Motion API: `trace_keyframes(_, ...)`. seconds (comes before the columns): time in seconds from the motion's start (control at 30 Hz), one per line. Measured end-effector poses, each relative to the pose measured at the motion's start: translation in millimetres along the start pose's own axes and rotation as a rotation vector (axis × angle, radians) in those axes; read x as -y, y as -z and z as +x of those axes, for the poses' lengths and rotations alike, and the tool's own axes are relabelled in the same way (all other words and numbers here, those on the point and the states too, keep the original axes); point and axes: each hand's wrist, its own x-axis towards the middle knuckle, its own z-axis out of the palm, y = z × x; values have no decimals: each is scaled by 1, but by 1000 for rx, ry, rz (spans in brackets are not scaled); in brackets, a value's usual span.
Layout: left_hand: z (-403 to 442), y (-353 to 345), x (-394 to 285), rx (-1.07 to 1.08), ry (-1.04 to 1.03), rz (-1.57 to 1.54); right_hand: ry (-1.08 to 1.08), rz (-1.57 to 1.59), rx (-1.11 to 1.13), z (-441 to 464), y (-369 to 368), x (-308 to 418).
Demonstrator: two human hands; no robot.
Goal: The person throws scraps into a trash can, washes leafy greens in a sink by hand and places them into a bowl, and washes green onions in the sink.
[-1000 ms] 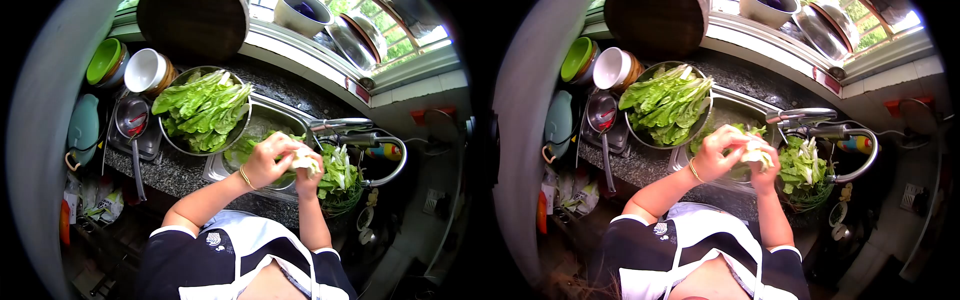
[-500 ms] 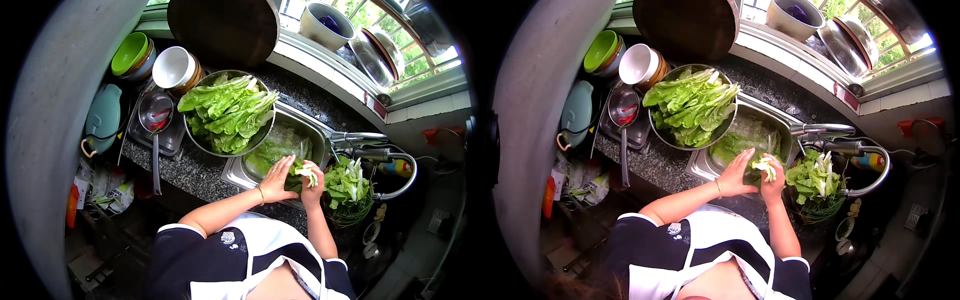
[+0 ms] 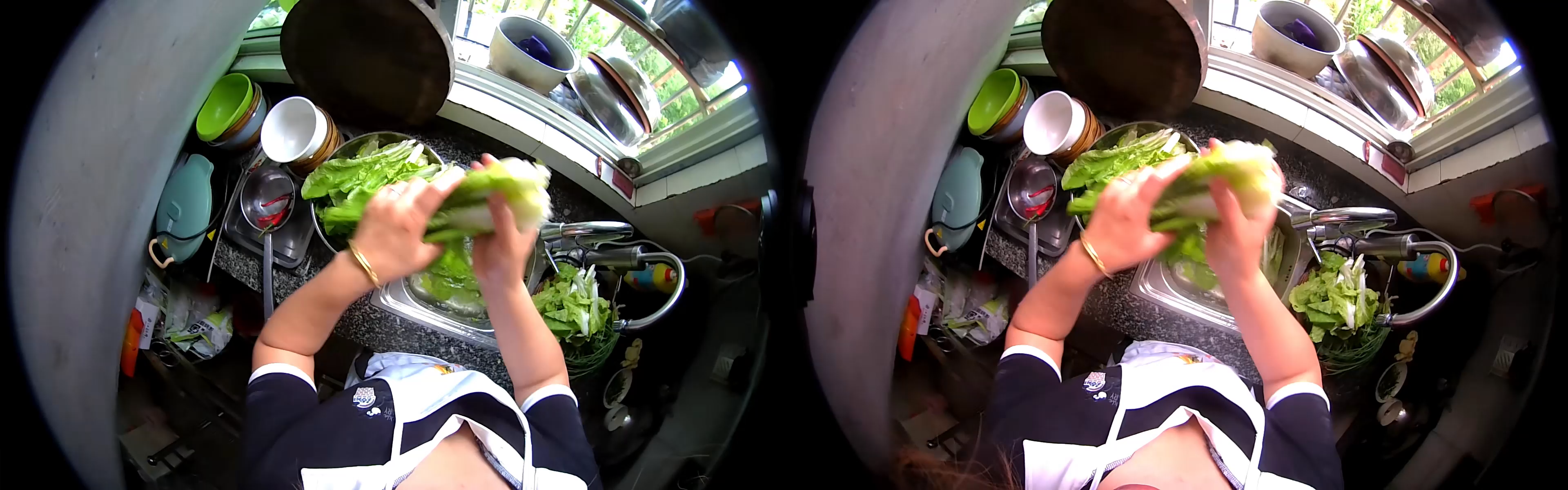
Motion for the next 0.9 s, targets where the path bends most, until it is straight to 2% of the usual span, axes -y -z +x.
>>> trace_keyframes(0.1,9,20,29,112,133,125,-103,70,-37,30,-13,-46)
trace_keyframes(0.13,13,25,36,206,318,88,-149,66,-26,39,-12,-64)
trace_keyframes(0.17,13,21,54,256,390,67,-196,61,-15,45,-9,-82)
trace_keyframes(0.23,12,4,90,431,477,256,-370,0,-97,47,11,-123)
trace_keyframes(0.27,4,-13,108,514,476,372,-518,-138,-174,43,15,-121)
trace_keyframes(0.3,-1,-29,125,594,474,487,-561,-244,-183,39,24,-126)
trace_keyframes(0.33,-2,-39,131,700,549,425,-524,-230,-166,33,32,-129)
trace_keyframes(0.4,-1,-55,130,647,628,487,-453,-232,-149,21,44,-129)
trace_keyframes(0.5,-8,-74,131,575,666,521,-503,-199,-107,7,64,-114)
trace_keyframes(0.6,-41,-110,169,355,662,292,-545,-215,-139,-9,98,-107)
trace_keyframes(0.7,-54,-118,180,268,649,224,-631,-286,-209,-31,142,-103)
trace_keyframes(0.77,-57,-116,186,265,644,197,-673,-322,-294,-48,172,-102)
trace_keyframes(0.9,-36,-89,163,291,654,386,-772,-400,-377,-78,225,-90)
